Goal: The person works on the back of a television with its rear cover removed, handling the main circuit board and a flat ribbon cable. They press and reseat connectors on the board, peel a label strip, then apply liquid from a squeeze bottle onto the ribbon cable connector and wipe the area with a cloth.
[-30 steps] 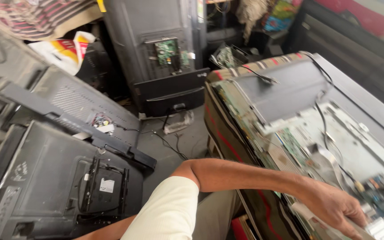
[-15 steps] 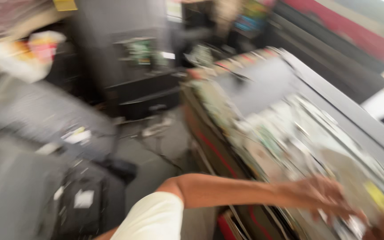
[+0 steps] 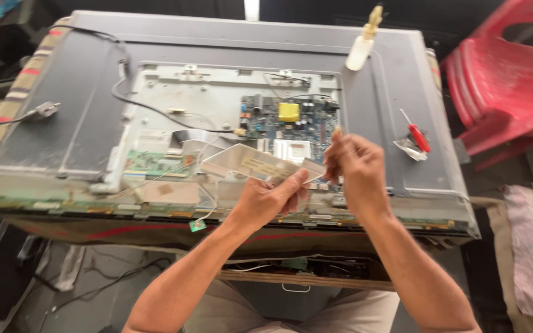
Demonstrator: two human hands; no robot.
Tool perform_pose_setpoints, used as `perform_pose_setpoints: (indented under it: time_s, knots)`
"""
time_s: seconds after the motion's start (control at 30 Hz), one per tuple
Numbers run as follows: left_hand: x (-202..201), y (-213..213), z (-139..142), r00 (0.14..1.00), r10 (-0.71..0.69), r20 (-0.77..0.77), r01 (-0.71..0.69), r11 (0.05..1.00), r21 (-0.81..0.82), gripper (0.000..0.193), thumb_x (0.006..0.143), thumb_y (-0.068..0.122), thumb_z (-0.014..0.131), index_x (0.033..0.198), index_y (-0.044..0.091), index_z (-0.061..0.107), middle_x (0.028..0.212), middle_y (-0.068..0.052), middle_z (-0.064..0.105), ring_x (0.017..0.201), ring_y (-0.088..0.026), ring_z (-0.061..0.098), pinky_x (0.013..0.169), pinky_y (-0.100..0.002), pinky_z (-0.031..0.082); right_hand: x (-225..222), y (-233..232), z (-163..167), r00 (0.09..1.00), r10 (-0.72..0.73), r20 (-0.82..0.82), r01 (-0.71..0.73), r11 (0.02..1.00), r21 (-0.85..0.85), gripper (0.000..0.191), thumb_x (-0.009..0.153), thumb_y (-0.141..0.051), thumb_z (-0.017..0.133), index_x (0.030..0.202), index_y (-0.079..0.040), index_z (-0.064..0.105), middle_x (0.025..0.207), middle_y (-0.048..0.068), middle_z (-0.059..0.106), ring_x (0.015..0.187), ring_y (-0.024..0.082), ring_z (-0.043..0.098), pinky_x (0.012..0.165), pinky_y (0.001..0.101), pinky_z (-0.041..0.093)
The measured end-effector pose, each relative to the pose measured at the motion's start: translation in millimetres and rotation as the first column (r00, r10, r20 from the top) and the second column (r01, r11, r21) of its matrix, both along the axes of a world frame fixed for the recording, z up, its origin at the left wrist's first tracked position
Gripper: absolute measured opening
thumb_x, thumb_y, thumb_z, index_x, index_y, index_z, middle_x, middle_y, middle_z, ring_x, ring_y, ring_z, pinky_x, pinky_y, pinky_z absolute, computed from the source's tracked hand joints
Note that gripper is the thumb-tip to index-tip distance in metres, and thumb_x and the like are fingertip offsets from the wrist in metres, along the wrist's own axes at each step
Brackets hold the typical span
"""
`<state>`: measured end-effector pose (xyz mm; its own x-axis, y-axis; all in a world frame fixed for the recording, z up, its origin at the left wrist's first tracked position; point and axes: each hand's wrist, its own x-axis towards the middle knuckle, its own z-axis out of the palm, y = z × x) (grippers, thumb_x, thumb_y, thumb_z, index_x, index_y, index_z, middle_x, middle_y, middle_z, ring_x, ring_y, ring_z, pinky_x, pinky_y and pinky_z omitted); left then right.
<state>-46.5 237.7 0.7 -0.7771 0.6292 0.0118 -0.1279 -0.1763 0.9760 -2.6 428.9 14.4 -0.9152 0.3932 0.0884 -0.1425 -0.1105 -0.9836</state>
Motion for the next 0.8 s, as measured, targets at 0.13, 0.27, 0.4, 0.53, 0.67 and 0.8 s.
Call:
perform_pose_setpoints:
  time_s: [0.13, 0.27, 0.4, 0.53, 0.67, 0.8]
  knots:
    - [-1, 4, -4, 0.998, -0.043, 0.042, 0.043, 0.999, -0.001, 0.030, 0.102, 0.028, 0.066, 0.087, 0.004, 0.074, 0.068, -0.001, 0.069, 0.052, -0.005, 0.059, 0.041, -0.022, 0.044, 7, 26, 2, 1.000, 0.023, -0.017, -0.023, 0.999, 0.022, 0.056, 0.110, -0.043, 0.050, 0.076, -0.001, 0.066, 0.065, 0.006, 0.067, 0.055, 0.013, 0.062, 0.049, 0.0259, 0.048]
    - [-3, 9, -8, 0.996, -0.080, 0.047, 0.081, 0.997, -0.019, 0.028, 0.101, 0.028, 0.067, 0.089, 0.004, 0.074, 0.068, -0.001, 0.069, 0.053, -0.006, 0.061, 0.040, -0.022, 0.045, 15, 21, -1, 0.967, 0.228, 0.111, -0.236, 0.970, 0.063, 0.031, 0.100, -0.033, 0.059, 0.094, -0.005, 0.072, 0.078, 0.000, 0.068, 0.066, 0.009, 0.063, 0.054, 0.0241, 0.051]
    - [-2, 14, -9, 0.990, -0.124, 0.065, 0.127, 0.990, -0.052, 0.025, 0.100, 0.027, 0.066, 0.093, 0.004, 0.073, 0.069, 0.000, 0.069, 0.052, -0.006, 0.061, 0.039, -0.022, 0.045, 17, 14, -6, 0.950, 0.275, 0.146, -0.295, 0.944, 0.146, 0.029, 0.099, -0.029, 0.068, 0.092, -0.002, 0.070, 0.075, 0.002, 0.067, 0.064, 0.008, 0.057, 0.053, 0.0245, 0.048]
    - [-3, 14, -8, 0.983, -0.162, 0.091, 0.166, 0.986, -0.034, 0.027, 0.100, 0.026, 0.067, 0.089, 0.003, 0.073, 0.068, -0.002, 0.069, 0.052, -0.008, 0.063, 0.040, -0.023, 0.048, 10, 21, -8, 0.982, 0.074, 0.176, -0.110, 0.973, 0.202, 0.045, 0.106, -0.038, 0.059, 0.081, -0.002, 0.068, 0.065, 0.003, 0.065, 0.053, 0.008, 0.053, 0.047, 0.0237, 0.043]
    - [-3, 12, -9, 0.981, -0.163, 0.101, 0.166, 0.986, -0.023, 0.027, 0.100, 0.025, 0.067, 0.087, 0.003, 0.073, 0.067, -0.003, 0.069, 0.051, -0.008, 0.064, 0.040, -0.023, 0.048, 13, 28, -8, 0.973, 0.135, 0.188, -0.147, 0.988, 0.050, 0.048, 0.108, -0.039, 0.052, 0.085, -0.002, 0.072, 0.066, 0.003, 0.066, 0.054, 0.007, 0.056, 0.046, 0.0225, 0.044]
    - [-2, 11, -11, 0.980, -0.150, 0.129, 0.152, 0.988, 0.000, 0.027, 0.100, 0.024, 0.067, 0.087, 0.002, 0.073, 0.065, -0.003, 0.068, 0.050, -0.009, 0.063, 0.037, -0.024, 0.047, 25, 24, -11, 0.944, 0.225, 0.243, -0.235, 0.972, 0.013, 0.043, 0.106, -0.036, 0.053, 0.095, 0.000, 0.075, 0.070, 0.005, 0.069, 0.056, 0.008, 0.059, 0.048, 0.0231, 0.048]
